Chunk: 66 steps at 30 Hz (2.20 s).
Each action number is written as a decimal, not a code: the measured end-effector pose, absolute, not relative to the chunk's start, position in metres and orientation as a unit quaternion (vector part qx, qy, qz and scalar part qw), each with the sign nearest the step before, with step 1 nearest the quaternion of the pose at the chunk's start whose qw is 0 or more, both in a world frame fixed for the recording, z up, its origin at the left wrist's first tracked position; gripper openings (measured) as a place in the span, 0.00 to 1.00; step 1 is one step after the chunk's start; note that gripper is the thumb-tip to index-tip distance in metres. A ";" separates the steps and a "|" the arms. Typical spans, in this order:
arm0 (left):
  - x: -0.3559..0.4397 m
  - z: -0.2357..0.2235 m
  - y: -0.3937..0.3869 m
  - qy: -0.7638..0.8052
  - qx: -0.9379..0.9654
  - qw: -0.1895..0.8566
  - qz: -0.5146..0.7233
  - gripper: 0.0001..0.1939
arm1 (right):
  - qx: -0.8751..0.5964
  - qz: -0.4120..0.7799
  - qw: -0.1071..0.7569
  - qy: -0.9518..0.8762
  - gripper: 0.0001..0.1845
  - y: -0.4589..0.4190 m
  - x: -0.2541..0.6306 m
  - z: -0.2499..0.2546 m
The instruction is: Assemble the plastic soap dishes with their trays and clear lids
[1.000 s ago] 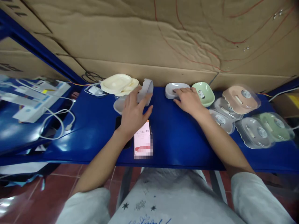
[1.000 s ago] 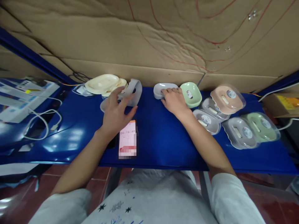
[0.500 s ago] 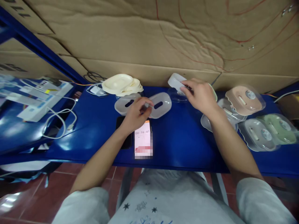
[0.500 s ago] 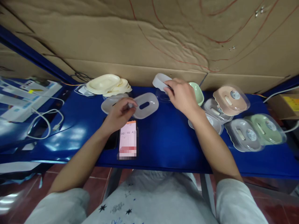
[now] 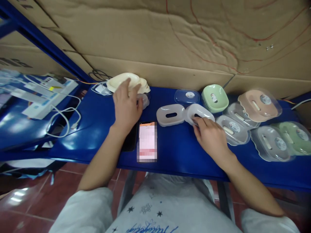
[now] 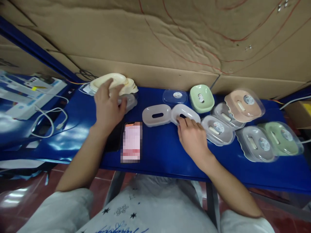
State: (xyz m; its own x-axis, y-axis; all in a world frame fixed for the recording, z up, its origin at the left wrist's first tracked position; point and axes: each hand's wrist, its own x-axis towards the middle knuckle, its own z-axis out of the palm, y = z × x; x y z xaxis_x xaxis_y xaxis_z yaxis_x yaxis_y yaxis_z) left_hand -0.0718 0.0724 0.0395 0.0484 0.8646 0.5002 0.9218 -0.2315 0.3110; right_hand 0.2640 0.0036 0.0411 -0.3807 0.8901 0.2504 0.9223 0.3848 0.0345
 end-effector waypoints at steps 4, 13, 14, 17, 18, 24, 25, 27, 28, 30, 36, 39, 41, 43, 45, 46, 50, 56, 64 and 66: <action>-0.106 0.034 0.085 -0.659 -0.675 0.071 -0.323 0.24 | -0.525 -0.079 0.152 -0.833 0.29 0.017 0.267 0.028; -0.117 0.041 0.087 -0.645 -0.675 0.058 -0.352 0.10 | -0.376 0.011 0.116 -0.919 0.36 0.021 0.231 0.010; -0.114 0.044 0.086 -0.636 -0.681 0.057 -0.359 0.10 | -0.381 0.011 0.110 -0.918 0.34 0.023 0.228 0.010; -0.103 0.052 0.076 -0.602 -0.691 0.050 -0.397 0.12 | -0.389 0.031 0.143 -0.910 0.24 0.028 0.226 0.012; -0.098 0.055 0.072 -0.588 -0.692 0.048 -0.416 0.11 | -0.389 0.049 0.182 -0.902 0.20 0.028 0.227 0.014; -0.061 0.070 0.039 -0.512 -0.699 0.058 -0.497 0.03 | -0.463 0.094 0.474 -0.743 0.13 0.025 0.258 0.037; -0.056 0.070 0.036 -0.502 -0.713 0.056 -0.486 0.03 | -0.484 0.092 0.516 -0.701 0.13 0.026 0.265 0.040; -0.045 0.065 0.031 -0.467 -0.765 0.030 -0.443 0.05 | -0.514 0.084 0.573 -0.632 0.15 0.027 0.279 0.045; -0.039 0.062 0.029 -0.441 -0.796 0.014 -0.416 0.05 | -0.522 0.078 0.592 -0.609 0.16 0.027 0.285 0.047; -0.030 0.053 0.027 -0.380 -0.858 -0.008 -0.345 0.04 | -0.528 0.068 0.589 -0.608 0.16 0.024 0.292 0.050; -0.018 0.039 0.023 -0.276 -0.955 -0.076 -0.081 0.10 | -0.464 0.063 0.413 -0.781 0.08 -0.002 0.276 0.051; -0.023 0.039 0.024 -0.285 -0.949 -0.118 -0.072 0.14 | -0.393 0.084 0.358 -0.843 0.06 -0.008 0.260 0.043; -0.029 0.040 0.028 -0.296 -0.939 -0.151 -0.089 0.12 | -0.359 0.099 0.322 -0.871 0.04 -0.007 0.253 0.035; -0.035 0.042 0.032 -0.316 -0.930 -0.155 -0.106 0.08 | -0.354 0.110 0.290 -0.882 0.03 -0.004 0.248 0.028; -0.040 0.044 0.037 -0.342 -0.926 -0.122 -0.104 0.07 | -0.368 0.112 0.270 -0.883 0.05 -0.003 0.246 0.022; -0.043 0.044 0.040 -0.356 -0.924 -0.099 -0.098 0.07 | -0.373 0.109 0.263 -0.883 0.07 -0.002 0.245 0.020; -0.046 0.046 0.043 -0.407 -0.903 -0.063 -0.123 0.14 | -0.360 0.078 0.239 -0.898 0.13 -0.003 0.241 0.017; -0.040 0.051 0.033 -0.344 -0.925 -0.097 -0.129 0.16 | -0.324 0.032 0.179 -0.928 0.17 -0.005 0.236 0.018; -0.035 0.041 0.035 -0.329 -0.937 -0.060 -0.100 0.12 | -0.331 0.039 0.146 -0.931 0.24 -0.002 0.241 0.009; -0.033 0.040 0.035 -0.322 -0.940 -0.047 -0.099 0.12 | -0.334 0.038 0.154 -0.929 0.24 -0.001 0.241 0.007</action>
